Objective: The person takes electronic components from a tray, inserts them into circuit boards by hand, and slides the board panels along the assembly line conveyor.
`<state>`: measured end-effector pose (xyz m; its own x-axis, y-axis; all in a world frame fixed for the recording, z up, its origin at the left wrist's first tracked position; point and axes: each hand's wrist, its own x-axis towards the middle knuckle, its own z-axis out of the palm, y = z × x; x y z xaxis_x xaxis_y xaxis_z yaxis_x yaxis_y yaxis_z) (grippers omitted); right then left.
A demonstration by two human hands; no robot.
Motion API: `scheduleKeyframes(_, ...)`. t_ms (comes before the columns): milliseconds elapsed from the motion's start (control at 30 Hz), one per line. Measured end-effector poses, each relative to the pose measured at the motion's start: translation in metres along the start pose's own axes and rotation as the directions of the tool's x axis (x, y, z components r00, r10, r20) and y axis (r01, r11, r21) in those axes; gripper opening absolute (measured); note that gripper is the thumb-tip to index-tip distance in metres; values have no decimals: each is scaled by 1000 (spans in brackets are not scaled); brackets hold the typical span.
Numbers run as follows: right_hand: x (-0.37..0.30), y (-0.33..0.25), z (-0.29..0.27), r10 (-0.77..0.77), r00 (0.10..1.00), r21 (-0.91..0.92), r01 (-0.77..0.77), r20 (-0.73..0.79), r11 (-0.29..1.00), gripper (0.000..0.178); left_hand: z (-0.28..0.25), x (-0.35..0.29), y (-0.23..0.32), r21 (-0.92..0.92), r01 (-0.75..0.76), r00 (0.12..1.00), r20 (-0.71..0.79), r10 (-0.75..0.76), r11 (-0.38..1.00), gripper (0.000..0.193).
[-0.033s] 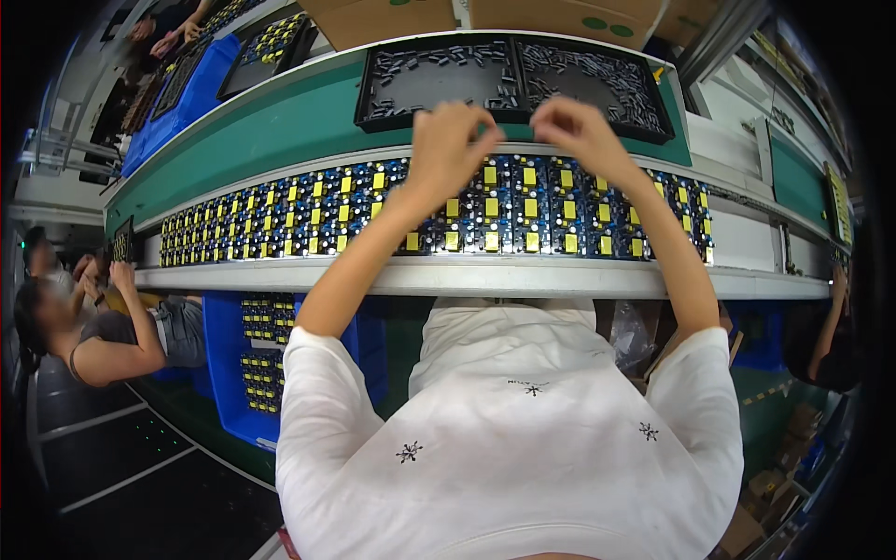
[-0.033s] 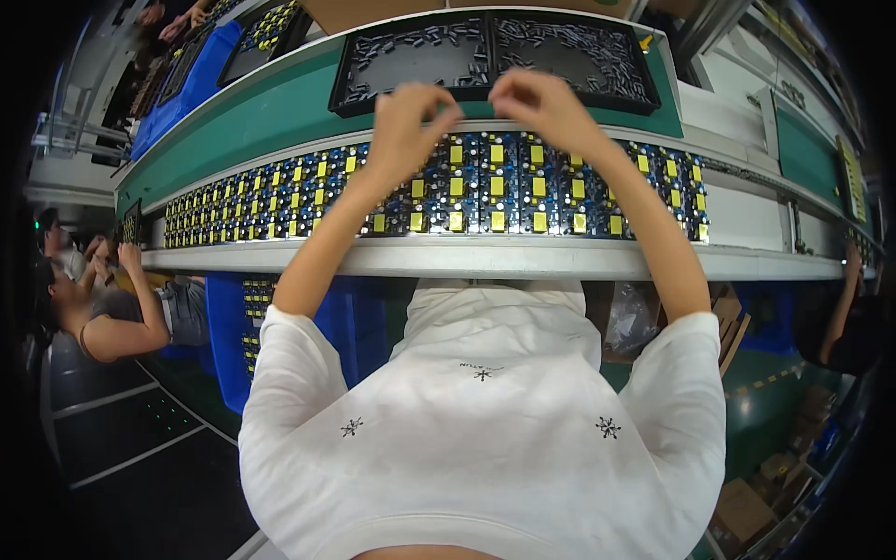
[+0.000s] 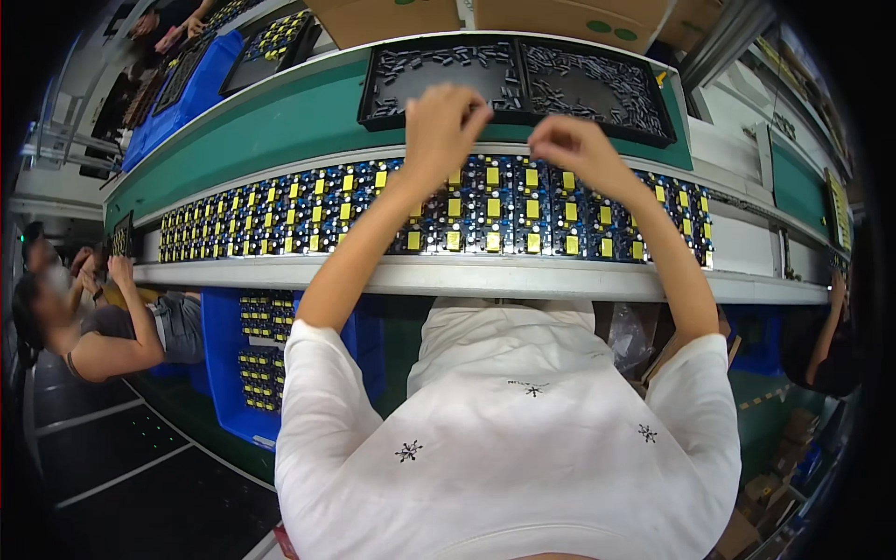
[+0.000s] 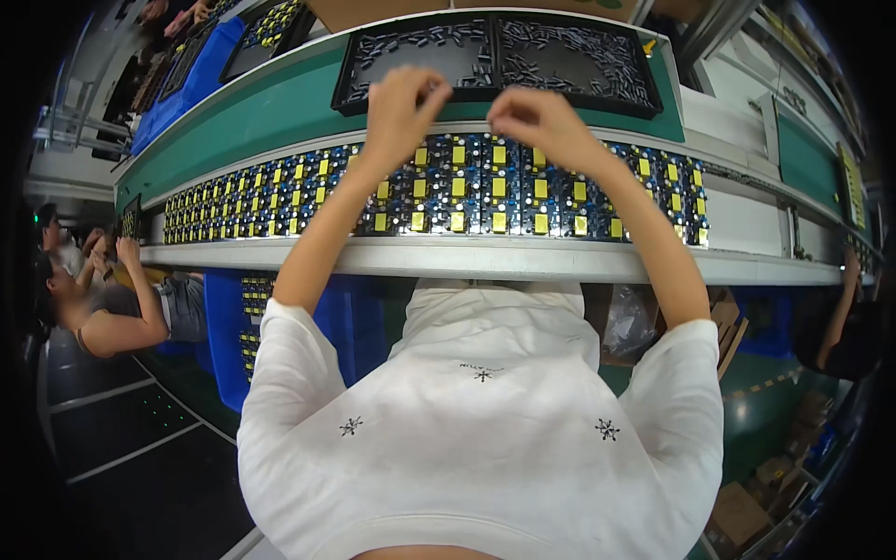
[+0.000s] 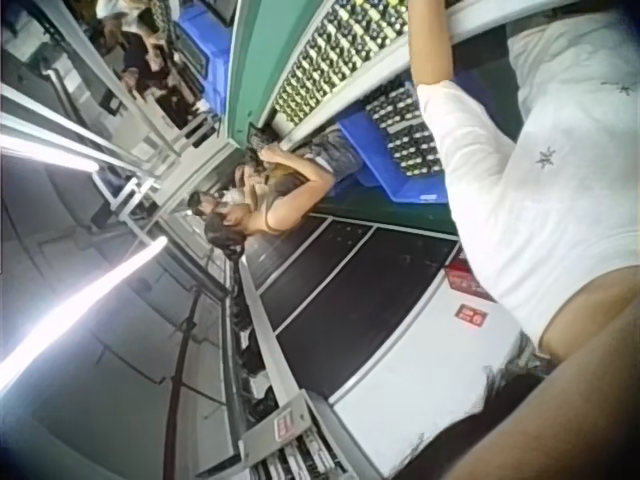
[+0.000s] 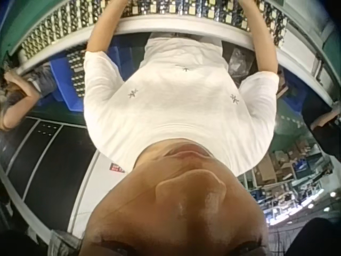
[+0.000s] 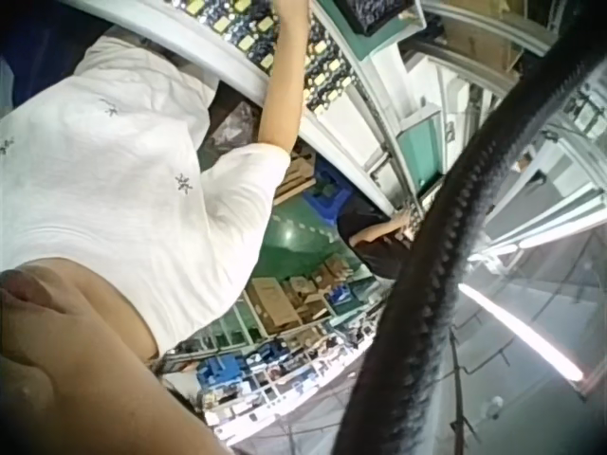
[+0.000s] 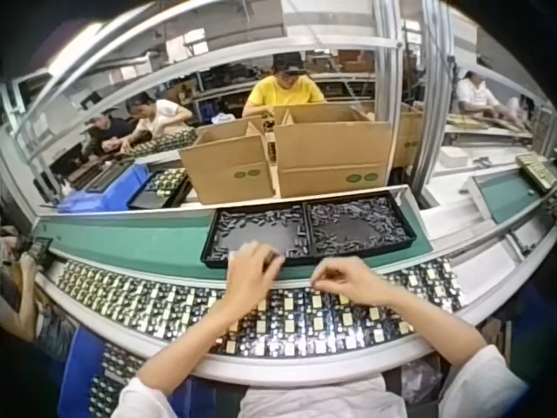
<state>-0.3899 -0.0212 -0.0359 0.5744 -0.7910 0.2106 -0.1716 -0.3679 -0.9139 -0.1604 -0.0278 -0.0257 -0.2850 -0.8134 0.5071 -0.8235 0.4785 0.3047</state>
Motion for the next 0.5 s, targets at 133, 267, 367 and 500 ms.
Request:
scheduleKeyframes(133, -16, -18, 26, 149, 982, 109, -162, 115, 981, 10, 34, 51, -65, 121, 38, 995, 86, -48, 992, 43)
scheduleKeyframes(267, -20, -19, 27, 198, 971, 102, -212, 132, 972, 10, 42, 82, -49, -65, -40, 844, 531, 69, 997, 48)
scheduleKeyframes(367, -19, -17, 28, 197, 970, 42, -205, 140, 978, 9, 49, 86, -37, -90, 30, 832, 554, 25, 995, 43)
scheduleKeyframes(500, -17, -16, 33, 155, 979, 67, -165, 131, 984, 6, 51, 85, -45, -162, 35, 836, 545, 60, 986, 34)
